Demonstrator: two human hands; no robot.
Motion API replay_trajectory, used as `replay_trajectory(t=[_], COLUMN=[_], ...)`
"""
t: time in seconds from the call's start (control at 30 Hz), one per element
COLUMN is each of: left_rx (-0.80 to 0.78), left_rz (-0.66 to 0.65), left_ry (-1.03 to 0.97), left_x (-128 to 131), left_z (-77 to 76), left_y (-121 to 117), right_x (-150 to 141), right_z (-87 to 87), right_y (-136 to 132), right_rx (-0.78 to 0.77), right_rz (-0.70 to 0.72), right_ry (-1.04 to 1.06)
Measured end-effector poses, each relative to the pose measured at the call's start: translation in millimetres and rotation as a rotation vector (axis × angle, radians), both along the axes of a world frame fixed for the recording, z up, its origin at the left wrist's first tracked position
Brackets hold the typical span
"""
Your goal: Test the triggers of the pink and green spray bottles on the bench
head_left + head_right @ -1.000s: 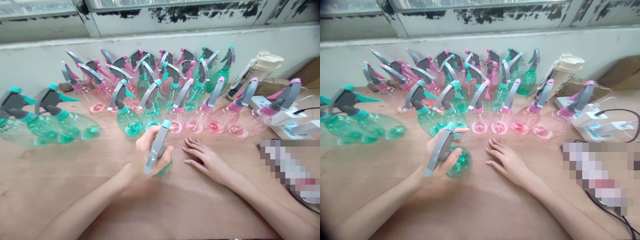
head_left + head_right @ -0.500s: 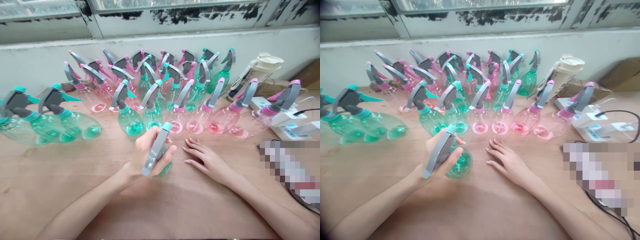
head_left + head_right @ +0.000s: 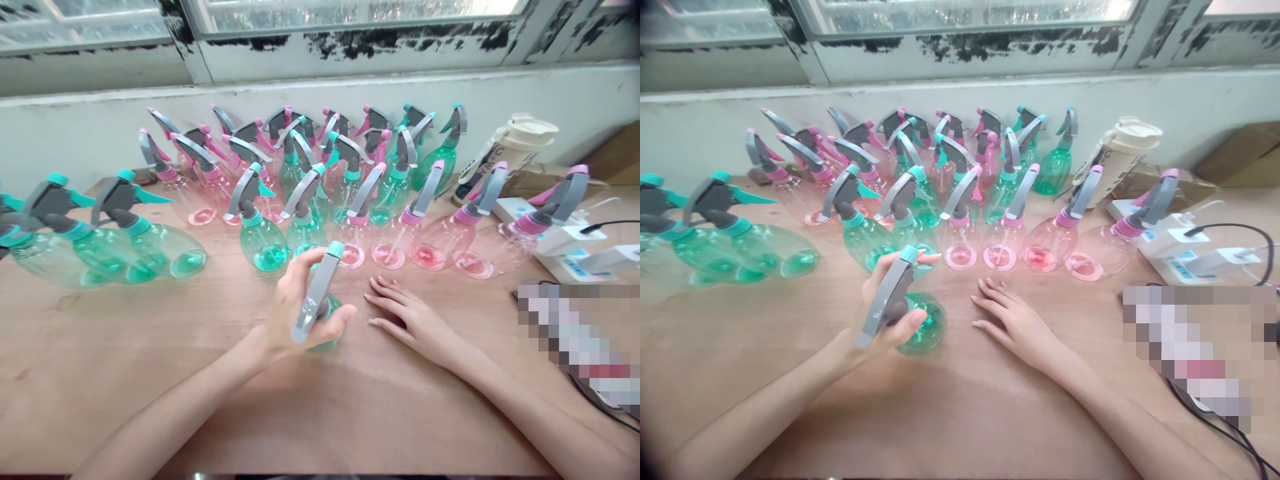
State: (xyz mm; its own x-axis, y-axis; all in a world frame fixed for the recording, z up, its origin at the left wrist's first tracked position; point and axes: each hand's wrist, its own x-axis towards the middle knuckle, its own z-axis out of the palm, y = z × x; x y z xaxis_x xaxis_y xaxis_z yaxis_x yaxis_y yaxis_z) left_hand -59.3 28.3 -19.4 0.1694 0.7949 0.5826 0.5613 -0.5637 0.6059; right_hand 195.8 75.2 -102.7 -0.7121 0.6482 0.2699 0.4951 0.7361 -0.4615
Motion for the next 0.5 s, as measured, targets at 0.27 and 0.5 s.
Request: replay_trajectory(t=[0.27,0.5], left_rx=[-0.084,-0.092], left_rz=[0.067,0.292], left_ry=[-0.094,0.001], left_x=[-5.7,-24.0], left_z=[-9.3,-0.6], left_y=[-20.0,-50.0], right_x=[-0.2,2.1], right_z=[-0.1,-6.1], right_y=[-0.4,0.0], right_rx=[0.006,0.018], right_rz=[0.005,0.001], right_ry=[-0.01,0.007])
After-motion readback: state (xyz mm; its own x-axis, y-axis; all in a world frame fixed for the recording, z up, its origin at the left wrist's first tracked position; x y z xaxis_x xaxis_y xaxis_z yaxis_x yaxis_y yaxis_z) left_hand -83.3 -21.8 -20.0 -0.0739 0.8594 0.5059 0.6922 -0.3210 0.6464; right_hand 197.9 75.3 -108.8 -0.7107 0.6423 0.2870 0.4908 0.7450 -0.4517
